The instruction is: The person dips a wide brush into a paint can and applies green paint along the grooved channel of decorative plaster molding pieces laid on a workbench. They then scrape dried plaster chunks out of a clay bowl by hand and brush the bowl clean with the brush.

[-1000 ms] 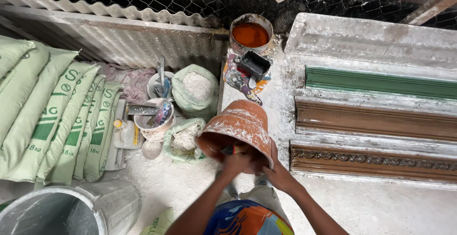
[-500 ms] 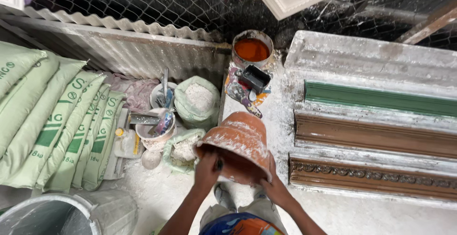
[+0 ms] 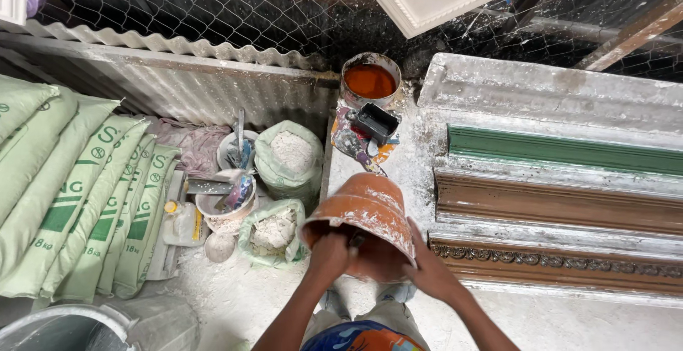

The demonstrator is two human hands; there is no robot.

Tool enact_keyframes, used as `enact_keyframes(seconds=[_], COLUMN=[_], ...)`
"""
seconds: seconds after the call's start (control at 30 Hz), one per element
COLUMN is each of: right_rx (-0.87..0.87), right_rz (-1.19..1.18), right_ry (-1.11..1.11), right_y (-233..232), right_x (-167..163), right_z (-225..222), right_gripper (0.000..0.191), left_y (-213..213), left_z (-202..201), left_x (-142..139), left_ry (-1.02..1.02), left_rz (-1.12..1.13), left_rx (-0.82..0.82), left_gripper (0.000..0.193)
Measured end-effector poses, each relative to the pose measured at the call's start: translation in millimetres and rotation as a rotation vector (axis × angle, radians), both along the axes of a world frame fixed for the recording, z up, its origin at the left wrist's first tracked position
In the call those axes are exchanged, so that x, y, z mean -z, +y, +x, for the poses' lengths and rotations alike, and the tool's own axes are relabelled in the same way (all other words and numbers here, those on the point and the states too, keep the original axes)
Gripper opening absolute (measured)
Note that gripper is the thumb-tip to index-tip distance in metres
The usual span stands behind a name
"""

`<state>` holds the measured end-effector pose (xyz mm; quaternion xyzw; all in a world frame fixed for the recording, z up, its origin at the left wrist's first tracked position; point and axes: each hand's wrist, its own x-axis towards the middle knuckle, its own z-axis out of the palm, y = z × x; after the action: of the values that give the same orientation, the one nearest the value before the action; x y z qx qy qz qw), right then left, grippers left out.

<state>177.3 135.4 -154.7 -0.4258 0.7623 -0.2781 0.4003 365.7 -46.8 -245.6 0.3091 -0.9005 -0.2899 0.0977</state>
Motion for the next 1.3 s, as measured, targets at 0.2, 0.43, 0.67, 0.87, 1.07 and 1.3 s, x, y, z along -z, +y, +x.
enact_keyframes(seconds=[0.2,0.43,0.67,0.87,1.07,1.3], right_rx=[0.095,0.160,0.175,0.232,0.092,-0.142], right_rz=[-0.072,0.136,-0.277,0.282,-0.065,0.125], right_ry=[-0.204,-0.149,-0.099,-0.103,-0.160,0.019], right_y=[-8.3,8.0,-8.8,6.8,7.5,19.0], right_x=[54.5,93.9,98.3,103.6,126.5,46.3], right_z=[45.2,46.9,66.3,57.7,52.5,-4.4], right_gripper=[0.103,0.093,0.096,0.098,0.077,0.090], left_y=[0.9,14.3,23.4,28.4,38.2,66.7], left_z=[-39.2,-21.2,2.3,36.3,43.9,12.9], left_x=[6.1,4.4,22.3,33.5,14.3,-2.1], left_ry=[0.660,0.401,0.369,0.628,0.385,0.244], left_rz=[0.259,0.198,-0.173,0.613,0.055,0.316], left_rx=[-0.333,-0.191,-0.266,-0.199,-0.333,-0.174], left_gripper=[0.028,0.022,0.021,0.030,0.034,0.035])
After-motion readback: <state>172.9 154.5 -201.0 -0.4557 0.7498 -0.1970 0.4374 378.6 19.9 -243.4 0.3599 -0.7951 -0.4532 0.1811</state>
